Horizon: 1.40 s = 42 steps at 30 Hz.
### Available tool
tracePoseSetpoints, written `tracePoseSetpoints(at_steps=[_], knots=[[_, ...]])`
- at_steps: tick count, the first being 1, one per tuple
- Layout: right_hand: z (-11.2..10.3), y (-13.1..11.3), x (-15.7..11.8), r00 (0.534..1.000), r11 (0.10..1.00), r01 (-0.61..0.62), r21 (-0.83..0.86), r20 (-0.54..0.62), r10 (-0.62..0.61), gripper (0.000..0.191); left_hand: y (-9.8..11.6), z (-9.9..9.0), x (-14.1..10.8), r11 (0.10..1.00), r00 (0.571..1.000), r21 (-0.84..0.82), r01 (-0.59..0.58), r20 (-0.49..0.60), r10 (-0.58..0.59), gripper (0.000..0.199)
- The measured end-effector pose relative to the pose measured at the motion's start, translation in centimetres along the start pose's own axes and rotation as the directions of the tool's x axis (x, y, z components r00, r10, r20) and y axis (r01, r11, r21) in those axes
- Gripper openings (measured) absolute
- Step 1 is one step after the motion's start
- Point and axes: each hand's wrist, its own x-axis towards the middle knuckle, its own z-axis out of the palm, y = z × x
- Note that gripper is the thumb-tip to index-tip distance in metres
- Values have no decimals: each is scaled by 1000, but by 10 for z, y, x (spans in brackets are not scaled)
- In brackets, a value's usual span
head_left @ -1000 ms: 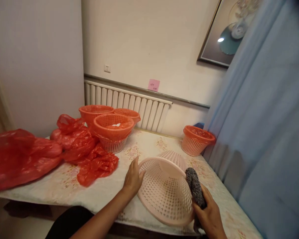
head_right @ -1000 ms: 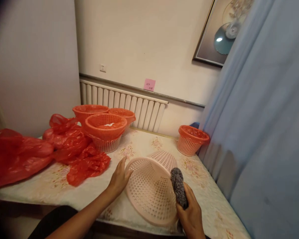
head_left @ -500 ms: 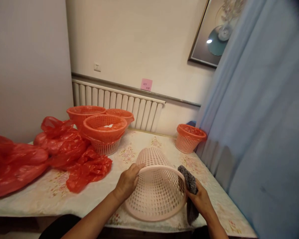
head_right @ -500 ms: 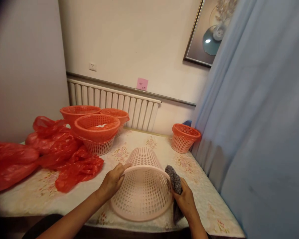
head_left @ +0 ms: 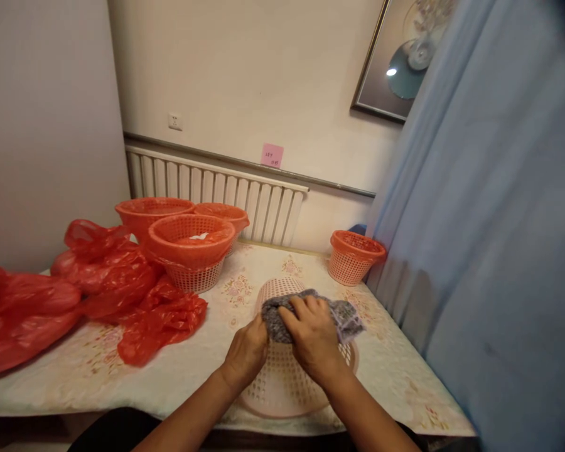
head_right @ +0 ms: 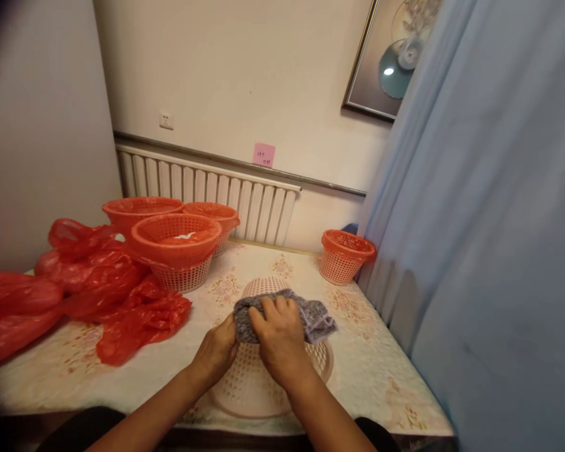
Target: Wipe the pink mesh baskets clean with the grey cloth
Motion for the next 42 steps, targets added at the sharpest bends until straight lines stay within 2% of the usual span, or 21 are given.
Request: tracePoseSetpoints(at_steps=[4, 8, 11, 15, 19, 22, 24, 27, 30, 33, 39, 42], knots=[[4, -13, 8, 995, 996, 87, -24, 46, -86, 17, -11, -1, -10, 997, 998, -74, 8, -58, -12, 43], [3, 0, -7, 993, 994, 108, -7, 51, -108, 22, -10, -3, -20, 996, 1000, -93, -4, -24, 1, 35], [4, 16, -25, 998, 998, 57, -4, 22, -56, 27, -2, -2, -21, 998, 1000, -63, 4, 13, -3, 32], [14, 33, -49, 996, 998, -63, 22, -63, 64, 33, 1, 0, -20, 999, 999, -31, -13, 46, 15, 51], [25, 42, -67, 979, 990, -129, 56, -149, 136, 37, -2, -1, -24, 1000, 999, 10, -14, 52, 13, 56], [27, 44, -73, 971, 982, -151, 111, -171, 169, 37, -5, -1, -28, 1000, 999, 11, -17, 32, 16, 58], [22, 44, -72, 973, 977, -136, 166, -162, 163, 40, -8, 1, -29, 1000, 1000, 10, -14, 15, 14, 60], [11, 41, -66, 980, 947, -127, 296, -108, 165, 57, -13, 3, -31, 1000, 1000, 11, -8, -10, 8, 62], [3, 38, -57, 978, 907, -167, 387, -53, 203, 48, -16, 4, -33, 1000, 1000, 3, 5, -25, -5, 63], [2, 34, -46, 979, 929, -188, 320, -11, 202, 34, -20, 2, -36, 999, 999, -14, 29, -30, -30, 64], [3, 30, -33, 992, 979, -89, 186, 100, 71, 40, -27, -1, -43, 998, 998, -60, 35, -51, -38, 61], [5, 38, -40, 995, 986, -43, 158, 95, 28, 41, -26, 1, -45, 998, 999, -54, 23, -44, -26, 60]])
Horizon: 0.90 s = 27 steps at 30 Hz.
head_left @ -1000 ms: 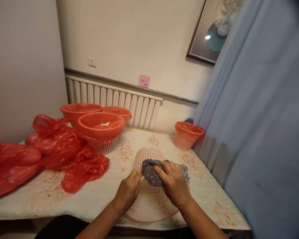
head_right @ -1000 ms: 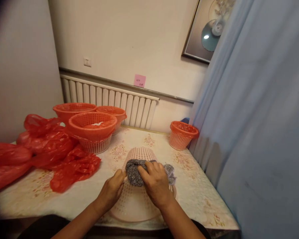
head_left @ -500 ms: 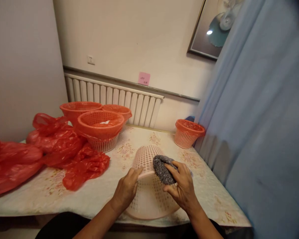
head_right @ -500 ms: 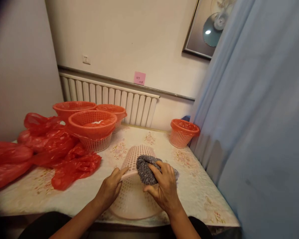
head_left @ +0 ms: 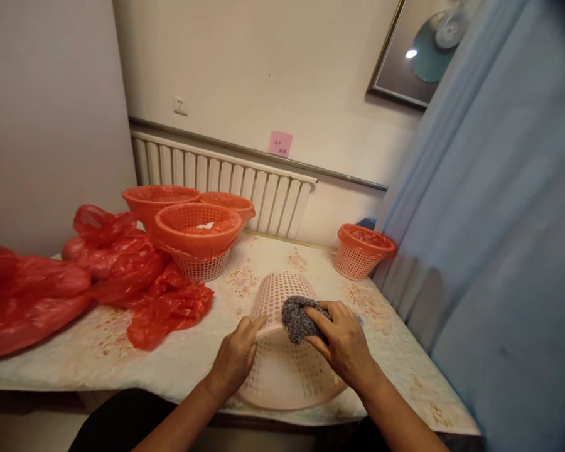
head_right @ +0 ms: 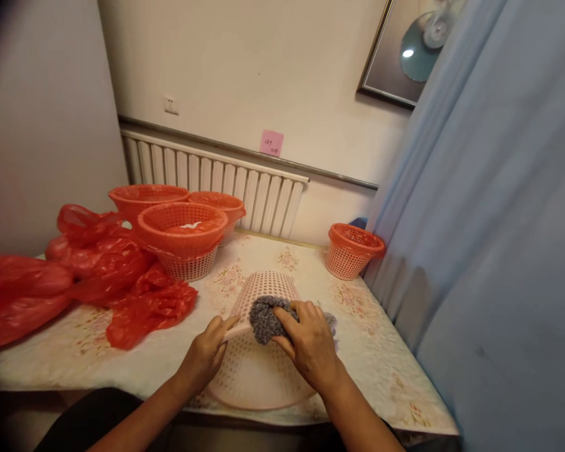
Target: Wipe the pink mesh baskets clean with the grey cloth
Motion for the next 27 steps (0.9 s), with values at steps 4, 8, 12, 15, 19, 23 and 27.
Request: tracePoseSetpoints(at_steps=[4, 8, 12, 15, 19, 23, 27], knots=[[11, 25, -23, 993, 1000, -13, -7, -114, 12, 43, 3, 3, 1, 1000, 1000, 6, 2, 26, -2, 61], [34, 47, -61, 960, 992, -104, 71, -252, 119, 41, 1, 3, -1, 1000, 1000, -6, 14, 19, -14, 62], [62, 53, -97, 884, 959, -249, 134, -374, 282, 38, -2, 2, -5, 999, 999, -42, 32, 8, -32, 60], [72, 49, -104, 829, 938, -317, 140, -439, 346, 38, -4, 1, -5, 998, 999, -57, 37, -13, -38, 59], [60, 42, -77, 845, 944, -286, 166, -420, 331, 37, -12, -2, -5, 991, 992, -87, 99, -67, -105, 48], [29, 38, -27, 924, 981, -192, 28, -332, 190, 34, -16, -4, -3, 971, 971, -57, 232, -42, -234, 34], [8, 28, 18, 972, 992, -39, -117, -234, 11, 31, -8, -9, 16, 977, 971, 6, 213, -117, -211, 34]])
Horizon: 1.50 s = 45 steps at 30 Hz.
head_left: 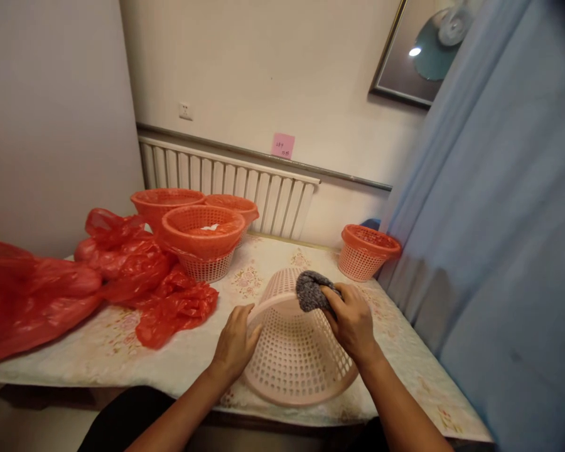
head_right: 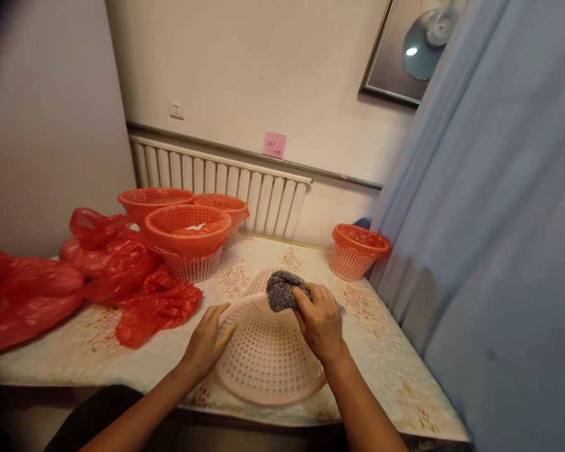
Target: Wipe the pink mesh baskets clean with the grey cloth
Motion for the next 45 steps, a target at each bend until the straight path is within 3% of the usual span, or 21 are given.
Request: tracePoseSetpoints(at_steps=[3, 9, 13, 18, 20, 24, 27, 29, 32, 36, 40, 45], knots=[[-1, -13, 21, 993, 996, 93, 12, 71, -94, 30, 13, -4, 24, 993, 993, -2, -116, -27, 116, 34], [6, -22, 23, 984, 992, 113, 49, 131, -118, 34, 12, -5, 53, 957, 954, -174, -233, 151, 259, 49], [15, 1, -7, 994, 994, 23, 104, 105, -33, 40, -3, -3, 46, 967, 969, -165, -195, 124, 216, 50], [38, 21, -68, 981, 965, -172, 198, -56, 187, 38, -7, -3, 37, 975, 981, -159, -153, 97, 169, 51], [49, 19, -90, 937, 932, -291, 215, -134, 324, 37, -3, -2, 37, 973, 980, -171, -154, 102, 173, 53], [71, 2, -127, 800, 829, -494, 261, -237, 551, 28, -2, -3, 37, 971, 989, -216, -102, 81, 122, 55], [87, -15, -147, 684, 706, -611, 359, -211, 698, 18, -13, -8, 34, 973, 996, -222, -57, 52, 70, 51], [91, -23, -151, 641, 649, -645, 404, -176, 747, 16, -23, -11, 28, 975, 998, -220, -33, 38, 42, 48], [82, -22, -137, 676, 693, -607, 389, -205, 708, 13, -33, -14, 17, 973, 1000, -229, 9, 27, -3, 43], [48, -1, -88, 808, 848, -467, 251, -269, 525, 23, -28, -8, 7, 965, 997, -250, 74, 54, -62, 40], [16, 12, -42, 961, 964, -248, 100, -103, 258, 35, -11, 3, 19, 975, 998, -215, 58, 49, -49, 38], [6, -1, -14, 996, 997, -69, 33, 57, 67, 38, 6, 12, 43, 969, 990, -233, -80, 97, 105, 44]])
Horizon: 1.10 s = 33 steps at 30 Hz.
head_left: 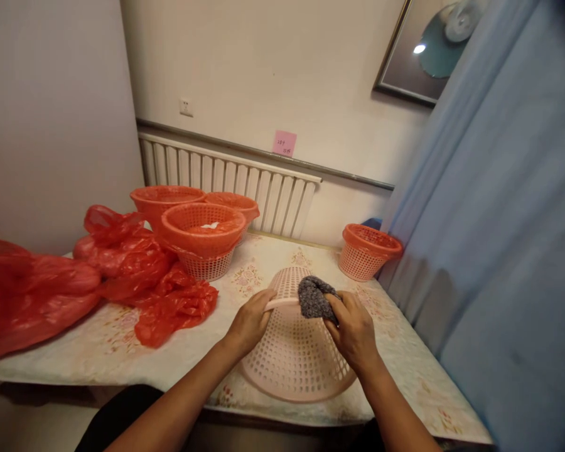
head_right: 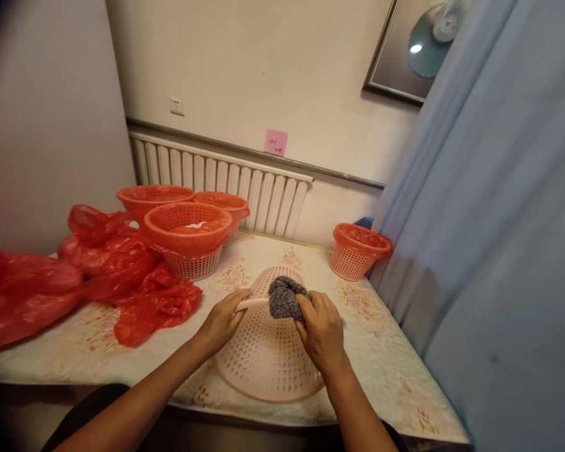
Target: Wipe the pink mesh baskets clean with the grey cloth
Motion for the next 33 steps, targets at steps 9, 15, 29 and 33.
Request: tracePoseSetpoints(at_steps=[9, 15, 29, 33], knots=[[12, 16, -39, 996, 985, -80, 150, -33, 86, 39, -13, -7, -4, 1000, 998, -21, 13, 57, -12, 52], [51, 9, -110, 856, 891, -393, 229, -264, 446, 31, -21, -11, -7, 997, 998, -38, 64, 32, -62, 47], [15, 7, -36, 968, 979, -169, 118, -168, 188, 34, -21, -21, -9, 994, 995, 43, 104, -3, -104, 43], [0, -2, -2, 999, 997, -16, 73, 53, 13, 35, -12, -17, 6, 999, 998, 36, 13, 58, -15, 44]])
